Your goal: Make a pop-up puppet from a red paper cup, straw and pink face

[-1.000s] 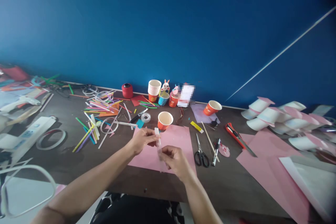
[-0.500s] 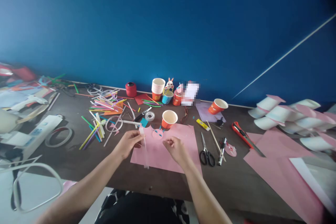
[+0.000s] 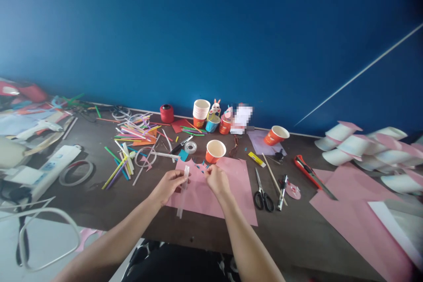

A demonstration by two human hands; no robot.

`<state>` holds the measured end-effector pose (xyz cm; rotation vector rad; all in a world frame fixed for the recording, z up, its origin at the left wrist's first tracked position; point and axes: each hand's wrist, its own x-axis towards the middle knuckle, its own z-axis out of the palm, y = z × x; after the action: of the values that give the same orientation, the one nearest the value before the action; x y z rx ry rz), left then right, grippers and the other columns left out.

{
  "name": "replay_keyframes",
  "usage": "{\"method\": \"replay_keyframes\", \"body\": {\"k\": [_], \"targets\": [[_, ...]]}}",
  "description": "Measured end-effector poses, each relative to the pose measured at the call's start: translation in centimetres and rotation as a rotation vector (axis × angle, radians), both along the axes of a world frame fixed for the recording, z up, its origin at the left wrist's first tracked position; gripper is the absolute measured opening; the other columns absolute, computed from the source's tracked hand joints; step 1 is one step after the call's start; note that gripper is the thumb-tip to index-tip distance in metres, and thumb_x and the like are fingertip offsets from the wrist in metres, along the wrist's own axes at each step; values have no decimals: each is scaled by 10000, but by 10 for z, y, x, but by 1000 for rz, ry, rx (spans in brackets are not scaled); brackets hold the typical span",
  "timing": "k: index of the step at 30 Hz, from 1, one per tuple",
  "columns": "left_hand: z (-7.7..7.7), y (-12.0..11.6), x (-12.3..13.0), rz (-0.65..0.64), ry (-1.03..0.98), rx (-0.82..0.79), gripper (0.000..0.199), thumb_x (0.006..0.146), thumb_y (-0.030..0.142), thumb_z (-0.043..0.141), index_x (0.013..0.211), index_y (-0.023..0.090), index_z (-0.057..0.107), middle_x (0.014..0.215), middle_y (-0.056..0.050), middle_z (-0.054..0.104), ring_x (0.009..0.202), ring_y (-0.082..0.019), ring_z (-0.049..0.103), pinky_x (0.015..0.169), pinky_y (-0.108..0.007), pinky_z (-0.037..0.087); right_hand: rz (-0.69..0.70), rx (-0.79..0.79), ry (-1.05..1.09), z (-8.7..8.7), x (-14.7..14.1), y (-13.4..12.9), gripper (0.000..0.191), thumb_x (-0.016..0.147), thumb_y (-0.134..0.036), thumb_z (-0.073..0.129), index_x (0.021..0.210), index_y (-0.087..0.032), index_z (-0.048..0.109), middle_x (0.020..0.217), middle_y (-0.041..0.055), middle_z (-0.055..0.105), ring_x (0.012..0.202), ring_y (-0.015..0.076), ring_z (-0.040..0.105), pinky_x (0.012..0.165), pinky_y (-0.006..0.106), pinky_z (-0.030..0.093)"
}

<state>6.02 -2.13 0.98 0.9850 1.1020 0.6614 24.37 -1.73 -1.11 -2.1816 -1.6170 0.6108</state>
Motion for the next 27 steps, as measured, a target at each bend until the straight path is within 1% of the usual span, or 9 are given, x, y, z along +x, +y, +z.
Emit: {"method": "replay_keyframes", "body": {"k": [5,10,12,15,18,20,22,25,27], "targets": [[-8,2,-1,0,22,23,285,685,323,567,907,151,619,792,-42,633,619,-108,552,517,-193,376,7,21,63,6,5,-9,112,736,-237,489,713,-190,588,726,35,663,683,163,617,561,210,374],[-14,6,3,30,82,186,268,674,274,559,894,131,609,694,-20,601,569,-107,528,491,-195,369,-17,22,51,7,0,-11,190,711,-371,529,730,-185,562,709,59,651,712,217,615,593,255,380],[-15,8,7,46,64,161,259,673,267,554,889,132,599,676,-12,583,559,-107,523,487,-197,377,-26,14,83,4,-2,-8,176,712,-354,522,718,-182,560,716,70,651,723,226,614,610,266,384],[-16,11,11,40,-7,85,240,676,287,559,856,133,594,660,-5,560,543,-97,509,485,-196,382,-14,7,150,-1,-4,-2,109,707,-275,509,681,-183,561,733,69,658,718,210,614,608,256,390],[-17,12,13,44,-46,63,244,664,302,580,837,130,596,664,-6,556,543,-91,501,493,-193,382,1,11,208,-5,-6,1,84,691,-216,501,650,-177,562,702,63,658,680,193,615,578,239,395],[-17,11,13,53,-54,56,247,657,305,590,832,132,596,668,-6,558,542,-88,499,494,-190,377,5,24,252,-5,-7,1,91,688,-211,495,650,-170,566,695,61,658,661,183,613,562,231,401],[-16,10,12,55,-67,45,248,650,308,599,825,132,595,662,-6,558,530,-85,493,488,-187,369,14,45,296,-3,-8,-2,103,691,-223,488,663,-165,569,701,56,656,650,172,609,556,225,409],[-13,8,10,64,-81,6,281,647,322,609,860,140,591,667,-3,554,526,-81,493,479,-181,360,36,101,346,7,-7,-12,104,696,-248,495,661,-167,550,713,43,643,653,163,597,565,226,419],[-10,6,7,74,-79,-20,314,651,334,614,905,152,585,681,1,545,551,-84,506,492,-181,370,39,170,434,16,-4,-20,107,702,-273,513,667,-172,525,712,32,620,579,140,570,520,224,412]]}}
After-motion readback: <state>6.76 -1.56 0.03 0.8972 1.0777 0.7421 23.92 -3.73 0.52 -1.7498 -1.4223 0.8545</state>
